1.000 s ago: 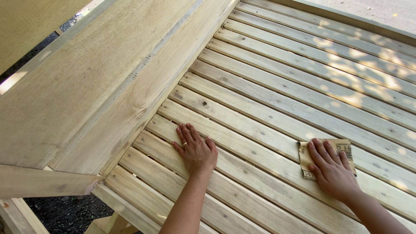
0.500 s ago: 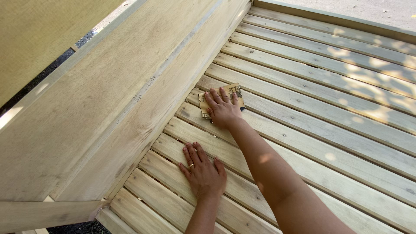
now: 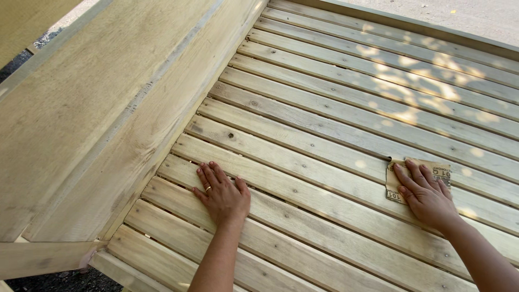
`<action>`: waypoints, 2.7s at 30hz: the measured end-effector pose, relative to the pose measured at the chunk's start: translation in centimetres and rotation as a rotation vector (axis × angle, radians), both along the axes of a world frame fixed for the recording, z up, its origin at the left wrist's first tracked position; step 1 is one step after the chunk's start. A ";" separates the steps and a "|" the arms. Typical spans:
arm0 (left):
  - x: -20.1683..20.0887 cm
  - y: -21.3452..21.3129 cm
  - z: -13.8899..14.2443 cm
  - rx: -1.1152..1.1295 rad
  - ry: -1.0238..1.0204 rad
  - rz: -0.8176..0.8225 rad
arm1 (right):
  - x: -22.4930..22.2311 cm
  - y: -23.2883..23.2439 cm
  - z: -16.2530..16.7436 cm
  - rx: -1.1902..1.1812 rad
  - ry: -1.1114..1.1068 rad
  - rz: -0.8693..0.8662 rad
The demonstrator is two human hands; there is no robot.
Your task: The person sands the slatted wooden surface of a large furniture frame by hand, rubbing a sheet of sandpaper back and forth across the planks while steadying the frame with the other hand. They work across different sections of the slats and at one point fold and reposition the sandpaper before continuing to sand.
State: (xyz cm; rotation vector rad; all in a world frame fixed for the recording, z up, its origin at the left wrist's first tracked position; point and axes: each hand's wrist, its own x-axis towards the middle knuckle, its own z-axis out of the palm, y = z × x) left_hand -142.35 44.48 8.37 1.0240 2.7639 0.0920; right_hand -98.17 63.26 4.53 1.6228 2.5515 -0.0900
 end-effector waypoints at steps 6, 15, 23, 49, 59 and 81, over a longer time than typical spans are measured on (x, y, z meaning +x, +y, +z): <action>0.1 -0.1 -0.3 -0.014 0.022 -0.009 | -12.3 2.9 1.5 -0.045 -0.008 0.274; 0.0 -0.2 -0.6 -0.023 0.006 -0.004 | -38.8 2.8 3.3 -0.092 0.133 0.510; -0.1 -0.1 -0.5 0.013 -0.008 0.019 | -47.4 1.5 3.5 -0.119 0.204 0.432; 0.2 1.1 1.0 -0.117 -0.053 0.016 | -38.7 5.5 1.9 -0.078 0.127 0.545; -0.3 1.3 0.8 -0.054 -0.042 0.018 | -44.9 2.2 2.4 -0.076 0.248 0.497; 0.3 0.3 -2.3 0.061 0.084 0.015 | -27.9 -3.7 2.4 -0.112 0.043 0.517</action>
